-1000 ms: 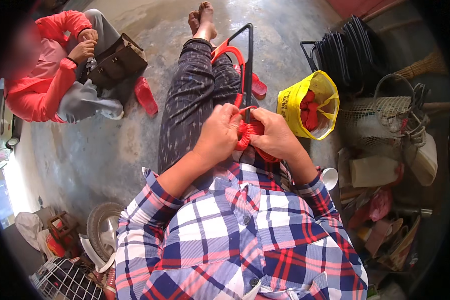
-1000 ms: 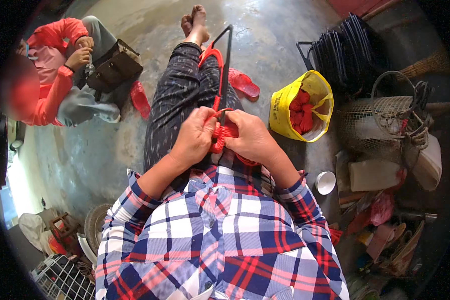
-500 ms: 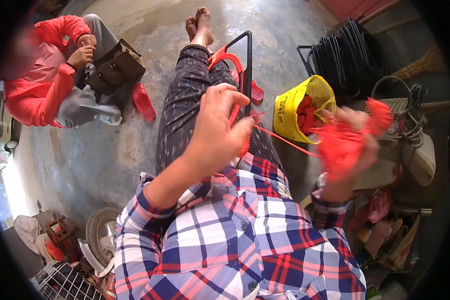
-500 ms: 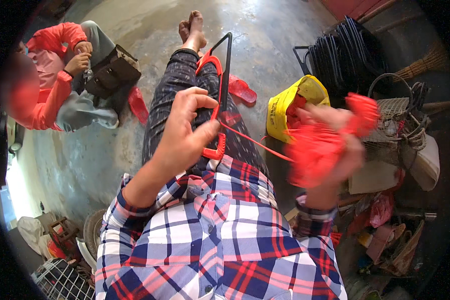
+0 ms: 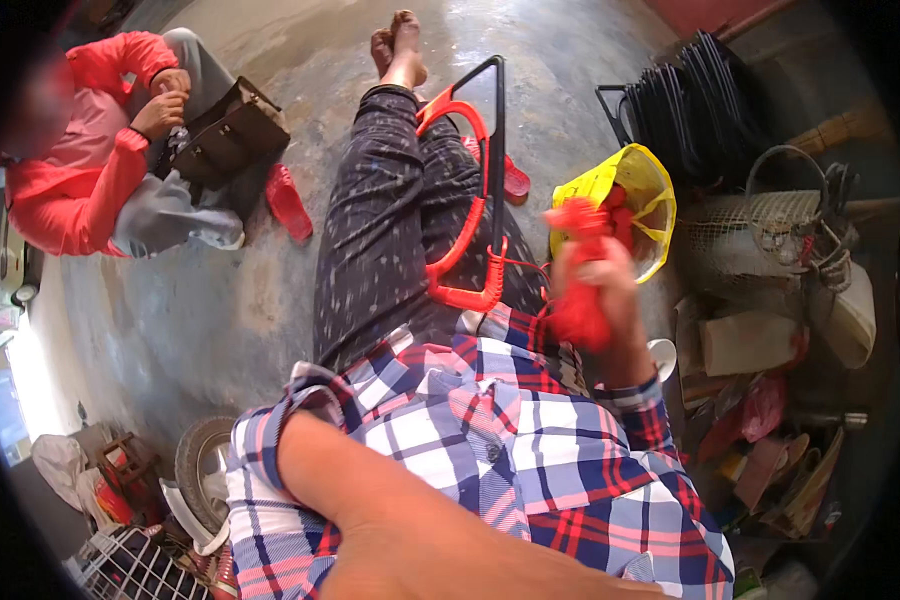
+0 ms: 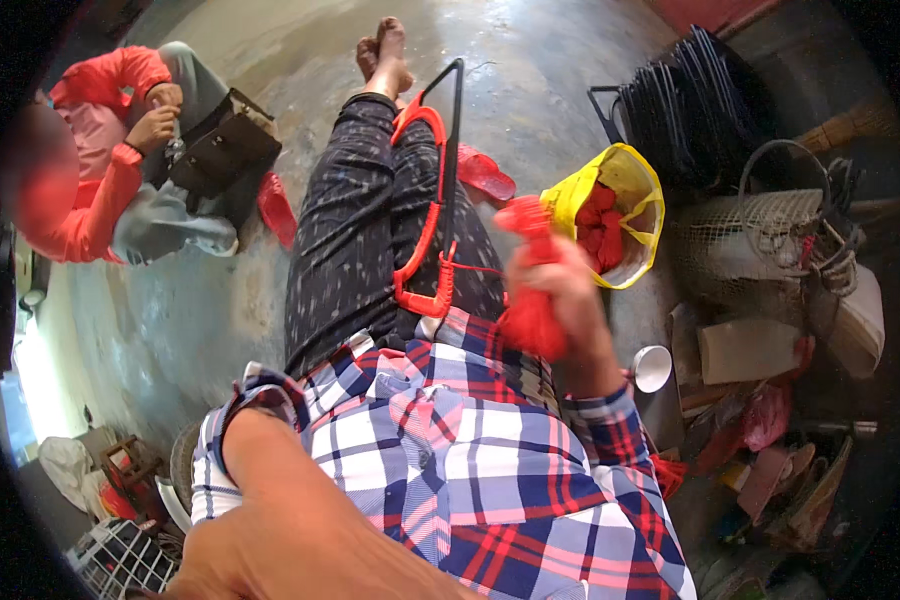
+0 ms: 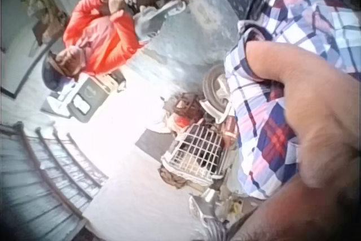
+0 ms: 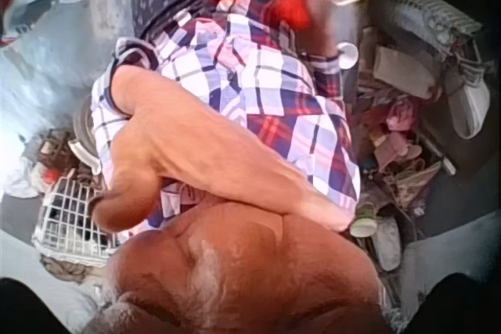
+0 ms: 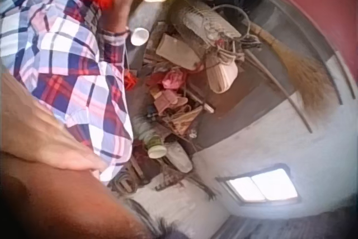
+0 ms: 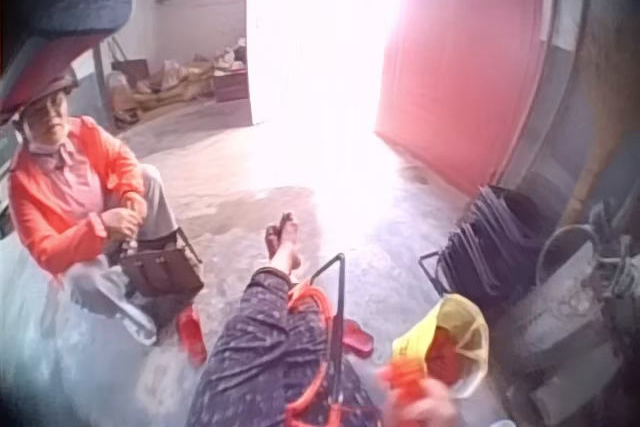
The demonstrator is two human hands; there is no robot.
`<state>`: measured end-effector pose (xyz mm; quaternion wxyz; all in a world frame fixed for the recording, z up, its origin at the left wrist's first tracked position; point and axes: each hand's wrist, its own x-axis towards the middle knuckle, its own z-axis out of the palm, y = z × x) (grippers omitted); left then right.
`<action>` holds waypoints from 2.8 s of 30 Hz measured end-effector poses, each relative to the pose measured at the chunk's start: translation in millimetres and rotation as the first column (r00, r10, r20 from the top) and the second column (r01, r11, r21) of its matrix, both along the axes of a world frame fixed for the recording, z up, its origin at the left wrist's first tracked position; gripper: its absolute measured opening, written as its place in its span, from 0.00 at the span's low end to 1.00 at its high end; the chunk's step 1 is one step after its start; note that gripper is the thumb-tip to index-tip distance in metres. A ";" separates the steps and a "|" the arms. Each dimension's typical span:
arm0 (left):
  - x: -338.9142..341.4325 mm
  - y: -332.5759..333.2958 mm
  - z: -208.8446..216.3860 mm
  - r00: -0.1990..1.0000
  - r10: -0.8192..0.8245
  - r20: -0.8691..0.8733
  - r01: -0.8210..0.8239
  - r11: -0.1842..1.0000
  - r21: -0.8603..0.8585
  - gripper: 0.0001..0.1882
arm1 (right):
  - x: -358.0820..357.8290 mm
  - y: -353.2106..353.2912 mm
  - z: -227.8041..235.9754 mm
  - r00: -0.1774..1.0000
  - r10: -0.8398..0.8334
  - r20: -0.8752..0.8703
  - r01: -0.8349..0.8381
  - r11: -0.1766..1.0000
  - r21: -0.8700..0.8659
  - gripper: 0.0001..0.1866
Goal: Wrapping or winding red yarn onto a red plastic circular frame or tool.
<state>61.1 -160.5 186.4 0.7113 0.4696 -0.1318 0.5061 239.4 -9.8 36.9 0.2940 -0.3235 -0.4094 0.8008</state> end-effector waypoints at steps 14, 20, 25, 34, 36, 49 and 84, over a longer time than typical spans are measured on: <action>-56.4 52.4 -88.4 0.740 0.311 -0.596 -0.628 0.637 -0.448 0.25 | 9.1 -12.1 26.0 0.930 0.196 0.312 -0.252 0.956 0.149 0.08; -40.5 86.5 -183.0 0.582 0.149 -0.799 -0.772 0.410 -0.486 0.31 | 8.6 -23.6 39.4 0.921 0.214 0.326 -0.276 0.948 0.157 0.08; -38.4 90.5 -189.6 0.548 0.125 -0.827 -0.790 0.402 -0.463 0.28 | 14.7 -25.2 34.6 0.907 0.188 0.377 -0.268 0.948 0.172 0.07; -43.6 90.5 -193.8 0.673 0.140 -0.726 -0.708 0.408 -0.577 0.28 | 18.7 -29.9 28.0 0.914 0.148 0.377 -0.225 0.960 0.169 0.06; -45.3 85.0 -195.6 0.612 0.135 -0.779 -0.732 0.469 -0.494 0.28 | 29.8 -29.5 16.3 0.913 0.144 0.382 -0.227 0.956 0.184 0.07; -14.9 74.8 -108.0 0.085 0.728 -0.680 -0.694 0.533 0.484 0.26 | -15.6 -28.3 22.4 0.955 0.194 -0.225 -0.217 0.973 -0.081 0.31; -44.0 84.8 -185.6 0.569 0.097 -0.816 -0.744 0.484 -0.461 0.31 | 133.1 67.4 32.4 0.736 0.062 -0.675 0.136 0.962 0.236 0.17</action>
